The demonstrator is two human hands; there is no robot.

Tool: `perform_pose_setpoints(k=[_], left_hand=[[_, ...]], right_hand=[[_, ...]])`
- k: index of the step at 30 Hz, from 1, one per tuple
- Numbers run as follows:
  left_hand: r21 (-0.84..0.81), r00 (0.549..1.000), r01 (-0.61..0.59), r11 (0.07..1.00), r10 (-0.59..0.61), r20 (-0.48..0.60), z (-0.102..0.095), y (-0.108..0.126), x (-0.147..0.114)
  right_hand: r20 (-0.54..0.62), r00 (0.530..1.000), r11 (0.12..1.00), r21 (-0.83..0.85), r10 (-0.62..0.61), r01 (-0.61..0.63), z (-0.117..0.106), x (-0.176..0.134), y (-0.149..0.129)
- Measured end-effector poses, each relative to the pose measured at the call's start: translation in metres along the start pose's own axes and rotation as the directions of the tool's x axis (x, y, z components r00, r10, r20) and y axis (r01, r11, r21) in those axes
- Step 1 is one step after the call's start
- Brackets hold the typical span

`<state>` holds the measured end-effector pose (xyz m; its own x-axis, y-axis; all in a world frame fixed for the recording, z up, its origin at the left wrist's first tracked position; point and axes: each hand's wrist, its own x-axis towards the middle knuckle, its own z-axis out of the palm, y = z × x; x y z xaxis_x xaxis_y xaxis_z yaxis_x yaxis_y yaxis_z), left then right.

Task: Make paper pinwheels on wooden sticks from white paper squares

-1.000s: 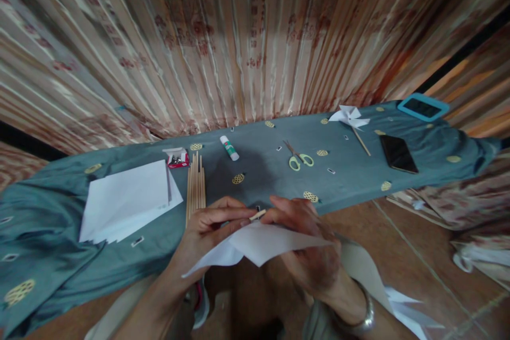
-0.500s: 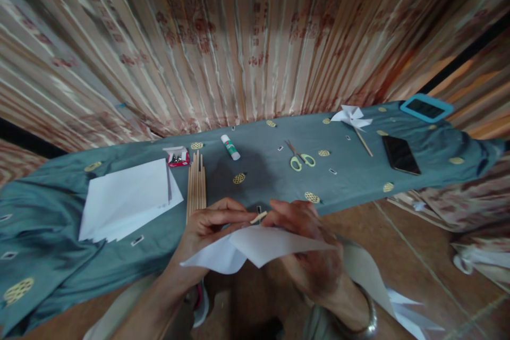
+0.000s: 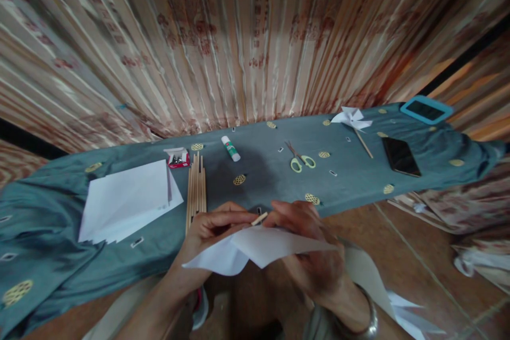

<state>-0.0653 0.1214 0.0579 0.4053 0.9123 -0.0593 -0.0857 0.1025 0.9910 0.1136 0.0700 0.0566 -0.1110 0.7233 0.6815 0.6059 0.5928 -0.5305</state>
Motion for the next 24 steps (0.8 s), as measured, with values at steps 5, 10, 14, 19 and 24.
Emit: perform_pose_setpoints(k=[5,10,14,19,24], left_hand=[[0.003,1.000,0.010,1.000,-0.010,0.002,-0.001,0.001,-0.001],[0.051,1.000,0.004,0.999,-0.004,-0.011,-0.002,0.001,-0.003],[0.041,0.993,0.049,0.998,-0.045,-0.105,0.003,0.001,-0.002],[-0.191,0.938,0.187,0.964,-0.233,-0.256,0.012,-0.001,0.003],[-0.160,0.948,0.114,0.981,-0.156,-0.277,0.009,-0.015,0.002]], right_hand=[[0.002,1.000,1.000,0.000,0.006,-0.006,0.000,0.000,0.000],[0.007,0.998,0.998,-0.002,0.065,-0.065,-0.001,0.000,-0.002],[0.006,0.981,0.981,0.004,0.192,-0.192,0.003,-0.003,0.001],[0.029,0.898,0.890,0.127,0.438,-0.438,0.017,-0.007,0.011],[0.156,0.790,0.747,0.261,0.593,-0.611,0.028,-0.006,0.016]])
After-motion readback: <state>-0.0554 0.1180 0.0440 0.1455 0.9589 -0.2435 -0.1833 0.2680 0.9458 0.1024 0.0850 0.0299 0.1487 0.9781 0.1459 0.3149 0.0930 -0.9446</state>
